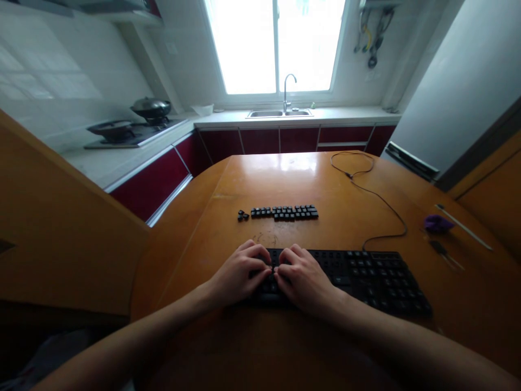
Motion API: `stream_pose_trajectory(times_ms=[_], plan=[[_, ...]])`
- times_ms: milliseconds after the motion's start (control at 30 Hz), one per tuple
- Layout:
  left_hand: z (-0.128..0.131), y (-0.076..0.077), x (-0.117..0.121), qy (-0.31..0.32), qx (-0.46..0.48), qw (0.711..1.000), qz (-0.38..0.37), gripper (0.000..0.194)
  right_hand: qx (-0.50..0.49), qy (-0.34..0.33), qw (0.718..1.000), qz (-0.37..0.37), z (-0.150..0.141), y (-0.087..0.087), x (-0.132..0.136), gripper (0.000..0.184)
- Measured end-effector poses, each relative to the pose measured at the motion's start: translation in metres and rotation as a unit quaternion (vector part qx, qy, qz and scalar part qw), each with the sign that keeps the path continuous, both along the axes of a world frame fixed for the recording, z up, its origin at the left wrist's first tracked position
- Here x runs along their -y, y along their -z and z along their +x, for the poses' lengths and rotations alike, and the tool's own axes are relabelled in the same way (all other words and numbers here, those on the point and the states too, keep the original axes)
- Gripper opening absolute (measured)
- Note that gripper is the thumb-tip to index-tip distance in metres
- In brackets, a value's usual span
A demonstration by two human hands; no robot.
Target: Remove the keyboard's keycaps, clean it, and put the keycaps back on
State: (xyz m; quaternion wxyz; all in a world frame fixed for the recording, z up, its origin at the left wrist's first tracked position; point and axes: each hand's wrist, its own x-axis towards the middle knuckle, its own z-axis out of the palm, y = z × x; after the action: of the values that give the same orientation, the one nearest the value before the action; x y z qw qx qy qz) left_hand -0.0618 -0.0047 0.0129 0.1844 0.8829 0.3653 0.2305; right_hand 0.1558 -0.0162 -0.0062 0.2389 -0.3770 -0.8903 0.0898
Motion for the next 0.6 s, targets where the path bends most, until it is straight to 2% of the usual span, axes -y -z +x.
stream_pose_trajectory(times_ms=[133, 300, 433, 533, 600], plan=[[-0.004, -0.006, -0.027, -0.047, 0.058, 0.997, 0.009, 0.02, -0.015, -0.001, 1.0, -0.004, 0.0, 0.005, 0.0, 0.024], [-0.009, -0.009, -0.084, -0.123, 0.085, 0.986, 0.078, 0.013, -0.039, -0.004, 0.999, -0.028, 0.001, -0.001, 0.001, 0.018], [-0.001, 0.007, -0.119, -0.149, 0.039, 0.982, 0.112, 0.008, -0.063, 0.037, 0.997, -0.035, 0.01, -0.018, -0.015, 0.013], [0.008, 0.022, -0.131, -0.141, -0.012, 0.981, 0.132, 0.011, -0.039, 0.083, 0.996, -0.01, 0.015, -0.027, -0.046, 0.018], [0.013, 0.028, -0.134, -0.134, -0.051, 0.978, 0.154, 0.012, 0.004, 0.11, 0.994, 0.016, 0.015, -0.026, -0.072, 0.019]])
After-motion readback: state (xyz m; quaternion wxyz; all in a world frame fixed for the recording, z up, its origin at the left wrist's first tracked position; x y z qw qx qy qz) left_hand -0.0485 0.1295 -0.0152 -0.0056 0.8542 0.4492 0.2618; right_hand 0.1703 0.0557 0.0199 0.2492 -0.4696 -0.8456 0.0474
